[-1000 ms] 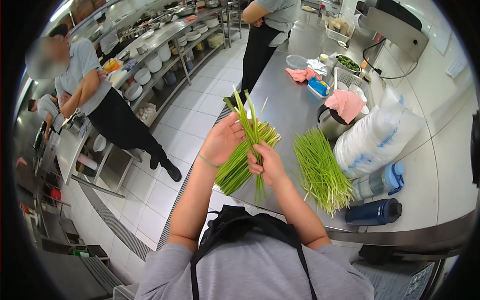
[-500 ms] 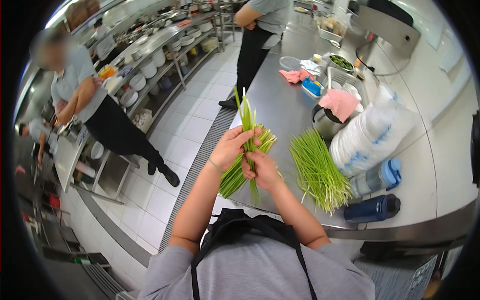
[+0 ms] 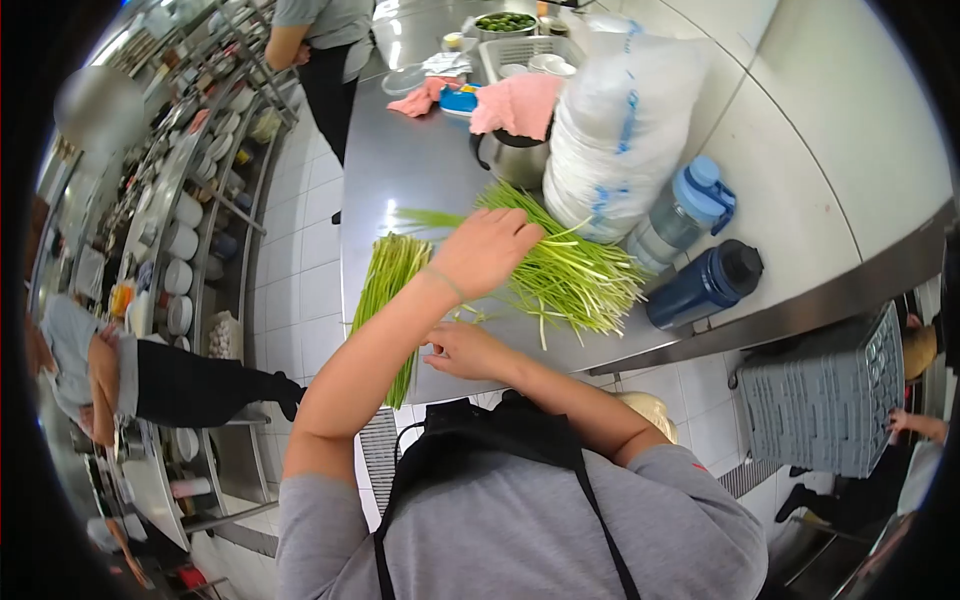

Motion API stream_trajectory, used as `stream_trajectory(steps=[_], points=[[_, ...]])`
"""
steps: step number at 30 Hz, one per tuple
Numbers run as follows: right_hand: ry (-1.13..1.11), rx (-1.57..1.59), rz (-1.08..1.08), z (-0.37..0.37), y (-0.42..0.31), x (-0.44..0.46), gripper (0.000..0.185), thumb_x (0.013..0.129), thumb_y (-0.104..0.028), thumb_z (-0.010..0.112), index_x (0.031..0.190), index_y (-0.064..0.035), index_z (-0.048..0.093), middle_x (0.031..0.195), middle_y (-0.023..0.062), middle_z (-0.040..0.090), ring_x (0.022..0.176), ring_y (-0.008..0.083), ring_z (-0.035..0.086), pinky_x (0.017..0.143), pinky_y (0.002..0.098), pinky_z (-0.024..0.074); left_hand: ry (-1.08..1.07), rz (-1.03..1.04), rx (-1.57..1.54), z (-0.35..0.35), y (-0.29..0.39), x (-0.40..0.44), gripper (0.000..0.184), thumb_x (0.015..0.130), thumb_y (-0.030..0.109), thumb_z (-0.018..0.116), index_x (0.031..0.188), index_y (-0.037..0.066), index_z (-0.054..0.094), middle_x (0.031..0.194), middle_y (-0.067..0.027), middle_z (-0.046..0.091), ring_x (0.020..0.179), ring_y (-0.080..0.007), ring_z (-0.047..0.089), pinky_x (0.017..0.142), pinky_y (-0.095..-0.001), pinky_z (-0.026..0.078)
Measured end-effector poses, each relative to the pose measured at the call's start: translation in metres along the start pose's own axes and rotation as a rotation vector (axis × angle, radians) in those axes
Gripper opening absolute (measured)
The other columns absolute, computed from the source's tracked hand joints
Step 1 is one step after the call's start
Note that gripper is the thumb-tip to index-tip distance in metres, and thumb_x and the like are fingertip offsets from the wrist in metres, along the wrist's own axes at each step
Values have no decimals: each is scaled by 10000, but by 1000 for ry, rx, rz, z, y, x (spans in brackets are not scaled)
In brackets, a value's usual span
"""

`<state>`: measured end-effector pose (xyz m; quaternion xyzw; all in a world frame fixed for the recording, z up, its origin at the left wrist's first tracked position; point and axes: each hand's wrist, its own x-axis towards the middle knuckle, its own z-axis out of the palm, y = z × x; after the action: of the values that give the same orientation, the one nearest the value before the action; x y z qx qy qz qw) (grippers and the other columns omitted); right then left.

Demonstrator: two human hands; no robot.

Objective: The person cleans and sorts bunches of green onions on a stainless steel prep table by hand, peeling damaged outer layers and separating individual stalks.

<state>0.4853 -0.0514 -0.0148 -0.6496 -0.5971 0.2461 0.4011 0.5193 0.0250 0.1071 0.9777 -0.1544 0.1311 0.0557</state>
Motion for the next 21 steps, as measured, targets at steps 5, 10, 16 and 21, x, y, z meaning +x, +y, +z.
stream_trajectory(steps=[5,10,16,21], points=[[66,-1,75,-14,0,-21,199,764,-215,563,850,-37,586,829,137,580,785,297,550,707,403,435,263,216,42,45,-3,39,304,736,154,590,1005,45,499,911,-83,526,826,-265,508,753,-361,405],[154,-30,10,-19,10,-23,219,800,-205,533,683,-20,553,703,167,565,641,333,544,605,417,430,125,-268,-208,2,-10,8,152,777,166,567,832,30,606,796,-120,572,787,-289,555,653,-362,433],[380,127,170,-5,10,-12,150,828,-161,502,757,-53,577,619,162,530,543,334,518,523,392,416,320,-863,-371,-3,-29,-90,150,815,148,520,788,16,586,653,-132,550,526,-266,511,516,-338,426],[436,-187,-9,-20,16,-11,115,760,-112,552,857,-91,611,746,103,568,620,284,564,538,337,447,633,-917,-373,20,-20,-156,169,749,69,576,911,22,576,808,-123,585,610,-236,551,577,-317,452]])
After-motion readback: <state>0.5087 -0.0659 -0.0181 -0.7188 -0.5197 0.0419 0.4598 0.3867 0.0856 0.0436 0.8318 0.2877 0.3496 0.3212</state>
